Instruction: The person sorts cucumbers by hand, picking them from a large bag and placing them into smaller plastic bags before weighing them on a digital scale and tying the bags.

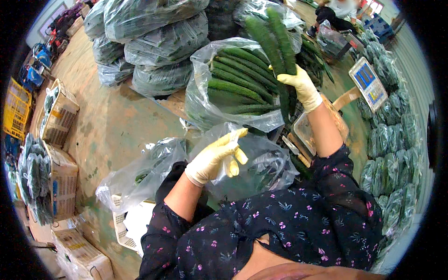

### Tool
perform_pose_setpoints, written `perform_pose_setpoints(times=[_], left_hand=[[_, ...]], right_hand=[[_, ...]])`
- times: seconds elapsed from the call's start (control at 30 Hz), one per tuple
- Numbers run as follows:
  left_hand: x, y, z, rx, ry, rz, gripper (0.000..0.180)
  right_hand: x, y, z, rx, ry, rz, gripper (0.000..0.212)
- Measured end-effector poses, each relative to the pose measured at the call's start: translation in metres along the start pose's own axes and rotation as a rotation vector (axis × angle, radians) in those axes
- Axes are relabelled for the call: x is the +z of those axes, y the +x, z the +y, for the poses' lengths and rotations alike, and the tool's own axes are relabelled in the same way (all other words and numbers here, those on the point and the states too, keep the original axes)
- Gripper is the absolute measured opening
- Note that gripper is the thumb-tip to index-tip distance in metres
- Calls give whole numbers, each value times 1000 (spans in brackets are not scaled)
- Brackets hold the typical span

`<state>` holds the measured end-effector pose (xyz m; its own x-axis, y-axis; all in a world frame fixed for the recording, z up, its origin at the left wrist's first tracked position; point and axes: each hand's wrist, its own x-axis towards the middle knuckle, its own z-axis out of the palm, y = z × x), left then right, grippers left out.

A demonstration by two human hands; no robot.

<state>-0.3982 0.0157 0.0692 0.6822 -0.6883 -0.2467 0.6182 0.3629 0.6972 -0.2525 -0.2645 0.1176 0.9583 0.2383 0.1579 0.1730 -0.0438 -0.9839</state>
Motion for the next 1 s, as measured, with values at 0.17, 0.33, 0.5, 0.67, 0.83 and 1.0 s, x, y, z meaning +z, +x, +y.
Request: perform_pose_setpoints(times=[0.17, 0.33, 0.5, 0.67, 0.83, 1.0], left_hand=[[14, -17, 13, 106, 31, 54, 57], [7, -32, 9, 247, -64, 122, 56], [-9, -52, 20, 284, -108, 62, 52], [-49, -51, 2, 171, 66, 274, 40], [-26, -19, -24, -26, 380, 297, 40], [-26, -8, -28, -41, 263, 324, 41]], right_hand=[[37, -79, -35, -61, 417, -118, 56], [98, -157, 19, 47, 278, -228, 56], [111, -210, 164, 388, -542, -365, 67], [88, -216, 177, 451, -925, -517, 80], [51, -209, 168, 790, -842, -998, 78], [51, -109, 57, 507, -202, -618, 27]])
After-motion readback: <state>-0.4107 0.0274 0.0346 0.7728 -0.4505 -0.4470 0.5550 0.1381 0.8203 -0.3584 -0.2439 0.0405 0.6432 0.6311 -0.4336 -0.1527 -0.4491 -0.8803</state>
